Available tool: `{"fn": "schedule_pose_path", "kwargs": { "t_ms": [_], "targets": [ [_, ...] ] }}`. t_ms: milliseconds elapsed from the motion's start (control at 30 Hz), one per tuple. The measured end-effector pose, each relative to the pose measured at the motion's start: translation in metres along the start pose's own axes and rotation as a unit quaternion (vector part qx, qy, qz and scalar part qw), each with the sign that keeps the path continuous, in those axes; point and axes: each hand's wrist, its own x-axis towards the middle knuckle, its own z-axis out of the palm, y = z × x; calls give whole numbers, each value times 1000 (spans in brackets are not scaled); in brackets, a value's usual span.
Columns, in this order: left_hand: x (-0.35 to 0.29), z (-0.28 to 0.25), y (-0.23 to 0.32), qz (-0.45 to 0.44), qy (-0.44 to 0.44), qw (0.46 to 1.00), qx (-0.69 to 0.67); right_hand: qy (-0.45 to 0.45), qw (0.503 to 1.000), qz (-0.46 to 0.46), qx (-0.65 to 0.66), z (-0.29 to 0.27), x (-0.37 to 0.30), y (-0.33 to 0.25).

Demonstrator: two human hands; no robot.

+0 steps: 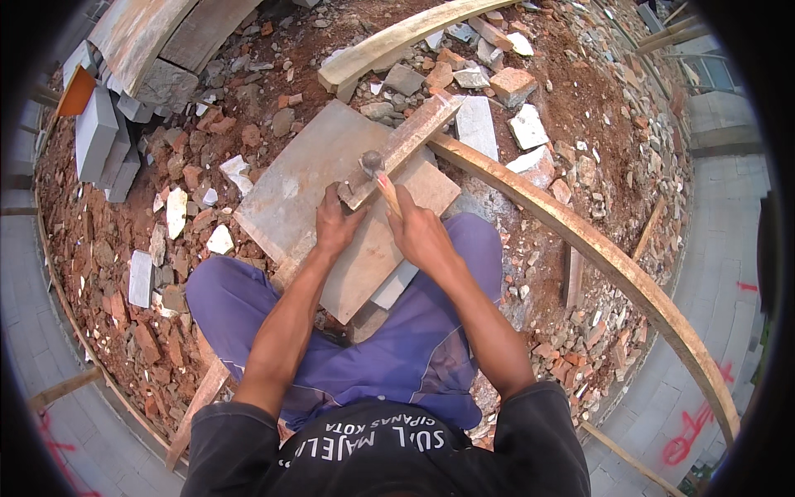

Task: The person gathers wooden planks and a hammer at a construction site, then sits on the ground to assemble a small wooden frame. They align the pieces and hammer nails to secure the joints.

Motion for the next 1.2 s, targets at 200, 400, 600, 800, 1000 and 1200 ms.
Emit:
{"fn": "schedule_pose_path", "kwargs": {
  "t_ms": [200, 400, 600, 800, 1000, 1200],
  "targets": [
    [2, -1, 0, -4, -21, 1000, -17, 25, 999, 30, -31, 13, -3, -6],
    [3, 6, -7, -15, -8, 1000, -18, 15, 998, 25, -63, -7, 0, -20],
    [0, -3, -4, -46, -17, 999, -11, 91, 995, 16, -23, -28, -11, -80],
    [-2, 0, -9, -29, -1, 1000, -4, 120, 989, -55, -58, -18, -25, -82],
    [2, 2, -2, -26, -8, 1000, -11, 7, 994, 7, -107, -26, -21, -65],
    [-3, -4, -5, -36, -6, 999, 16, 284, 940, -189, 19, -82, -14, -152]
  ]
}}
